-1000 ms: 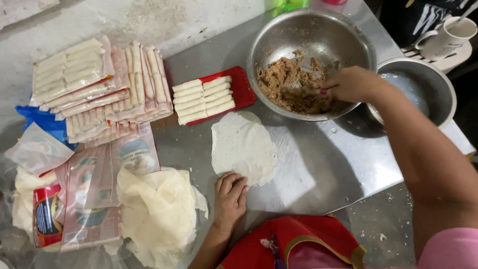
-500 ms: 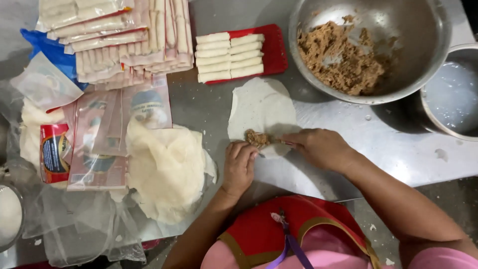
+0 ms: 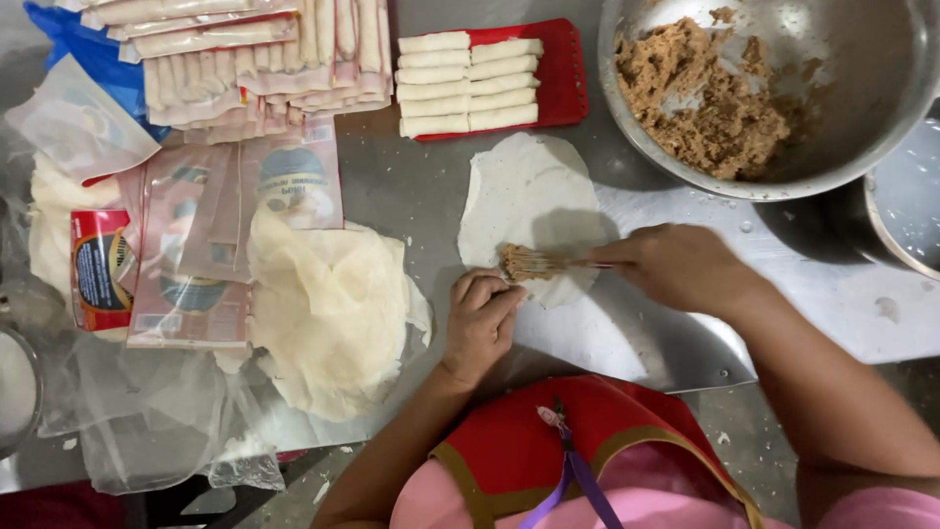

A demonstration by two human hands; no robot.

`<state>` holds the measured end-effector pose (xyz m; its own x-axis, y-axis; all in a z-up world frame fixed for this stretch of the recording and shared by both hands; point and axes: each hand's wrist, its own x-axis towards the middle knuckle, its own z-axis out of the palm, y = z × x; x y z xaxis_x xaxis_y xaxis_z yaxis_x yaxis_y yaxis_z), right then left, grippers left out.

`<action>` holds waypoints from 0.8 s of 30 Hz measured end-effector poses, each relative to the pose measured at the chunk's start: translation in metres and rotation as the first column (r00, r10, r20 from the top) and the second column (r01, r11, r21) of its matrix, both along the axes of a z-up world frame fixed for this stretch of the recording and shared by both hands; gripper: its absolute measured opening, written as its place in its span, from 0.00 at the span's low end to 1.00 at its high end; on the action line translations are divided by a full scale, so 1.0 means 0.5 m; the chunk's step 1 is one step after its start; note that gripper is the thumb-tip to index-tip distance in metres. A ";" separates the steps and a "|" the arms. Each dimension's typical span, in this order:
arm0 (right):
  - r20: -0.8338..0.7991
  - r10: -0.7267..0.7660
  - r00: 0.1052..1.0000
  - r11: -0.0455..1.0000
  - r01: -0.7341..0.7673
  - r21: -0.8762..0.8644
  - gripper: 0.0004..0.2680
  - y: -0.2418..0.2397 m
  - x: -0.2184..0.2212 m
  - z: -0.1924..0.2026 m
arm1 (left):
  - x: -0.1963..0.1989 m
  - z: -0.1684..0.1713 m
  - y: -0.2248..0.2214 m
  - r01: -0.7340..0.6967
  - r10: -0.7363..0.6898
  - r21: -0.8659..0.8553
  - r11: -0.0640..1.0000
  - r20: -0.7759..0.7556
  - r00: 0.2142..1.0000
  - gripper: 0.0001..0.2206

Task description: A person is manually wrapping spring rolls by placing filling on wrappers, rolling them, and stacking them in a tray.

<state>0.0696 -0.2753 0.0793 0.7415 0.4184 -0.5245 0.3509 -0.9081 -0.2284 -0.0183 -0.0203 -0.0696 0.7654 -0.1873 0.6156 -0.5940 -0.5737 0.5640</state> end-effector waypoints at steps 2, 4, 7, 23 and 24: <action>0.014 0.006 1.000 0.999 -0.005 -0.040 0.12 -0.006 0.006 0.042 | -0.001 -0.003 0.000 -0.011 0.011 -0.001 1.000 0.002 1.000 0.05; 0.003 -0.059 0.998 0.998 0.059 0.026 0.12 0.002 0.007 0.084 | -0.002 0.001 -0.001 -0.024 0.024 0.010 1.000 0.010 1.000 0.05; 0.134 -0.027 0.991 0.995 0.014 0.099 0.12 0.012 -0.009 0.003 | -0.001 -0.002 -0.004 -0.038 0.038 -0.005 0.999 0.001 0.999 0.05; 0.927 0.317 0.199 0.812 0.448 -0.374 0.12 -0.200 -0.007 -0.076 | 0.046 0.042 -0.015 -0.073 0.078 0.154 0.985 -0.029 0.997 0.11; 0.981 -0.010 0.191 0.977 0.209 -0.030 0.05 -0.201 0.010 -0.062 | 0.067 0.061 -0.016 -0.066 0.071 0.148 0.987 -0.030 0.997 0.15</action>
